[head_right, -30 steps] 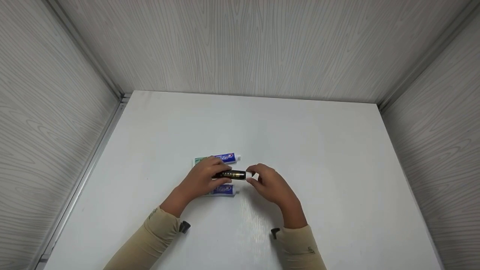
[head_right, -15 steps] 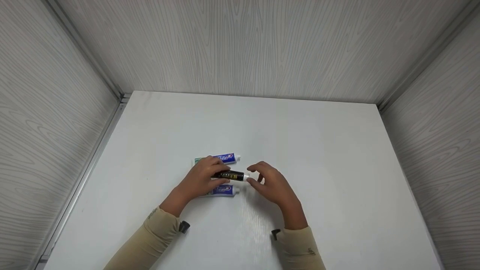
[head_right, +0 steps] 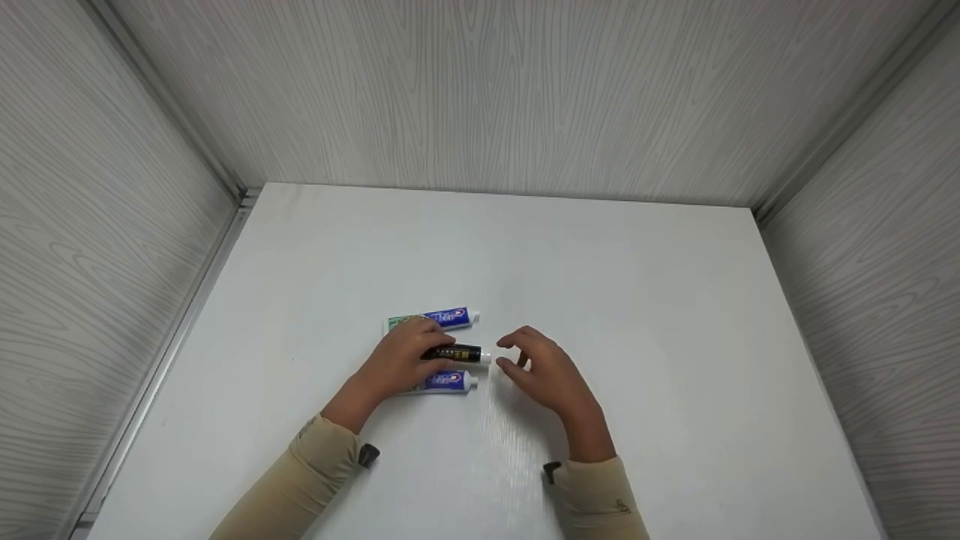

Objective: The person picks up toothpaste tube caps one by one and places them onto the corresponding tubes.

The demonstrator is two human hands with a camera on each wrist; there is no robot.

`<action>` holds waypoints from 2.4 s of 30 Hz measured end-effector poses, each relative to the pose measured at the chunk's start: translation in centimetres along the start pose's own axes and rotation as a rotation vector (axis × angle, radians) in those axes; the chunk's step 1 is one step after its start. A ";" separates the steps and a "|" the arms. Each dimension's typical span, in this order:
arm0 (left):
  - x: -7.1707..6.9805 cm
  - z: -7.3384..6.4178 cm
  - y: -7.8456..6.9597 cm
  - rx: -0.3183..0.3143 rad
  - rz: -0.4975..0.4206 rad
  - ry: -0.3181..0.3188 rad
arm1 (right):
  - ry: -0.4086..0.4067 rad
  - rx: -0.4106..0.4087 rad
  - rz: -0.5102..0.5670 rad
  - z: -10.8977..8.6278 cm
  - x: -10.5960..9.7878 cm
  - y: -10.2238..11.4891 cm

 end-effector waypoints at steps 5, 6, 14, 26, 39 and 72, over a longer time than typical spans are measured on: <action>0.3 0.0 0.3 0.002 0.009 0.007 | -0.005 0.008 -0.002 -0.1 0.0 0.0; 0.4 0.0 0.4 0.001 0.011 0.009 | -0.004 0.011 0.001 -0.1 0.0 0.0; 0.8 0.0 0.7 -0.016 0.029 0.030 | -0.002 0.024 0.007 -0.3 -0.1 -0.1; 1.1 0.0 1.0 -0.029 0.020 0.044 | 0.005 0.044 0.004 -0.4 -0.3 -0.1; 1.3 0.3 1.3 -0.035 0.000 0.057 | -0.023 0.038 0.001 -0.5 -0.9 -0.6; 1.2 -2.0 0.1 0.009 -0.072 0.087 | -0.102 0.106 -0.081 -1.0 -1.9 -4.0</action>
Point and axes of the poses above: each hand's wrist, its own z-axis towards the middle knuckle, its own x-axis out of the palm, y = z × x, the point moved 4 cm from there along z, towards the middle knuckle, and after that the axes turned 12 degrees about -x, right-handed, at the moved point
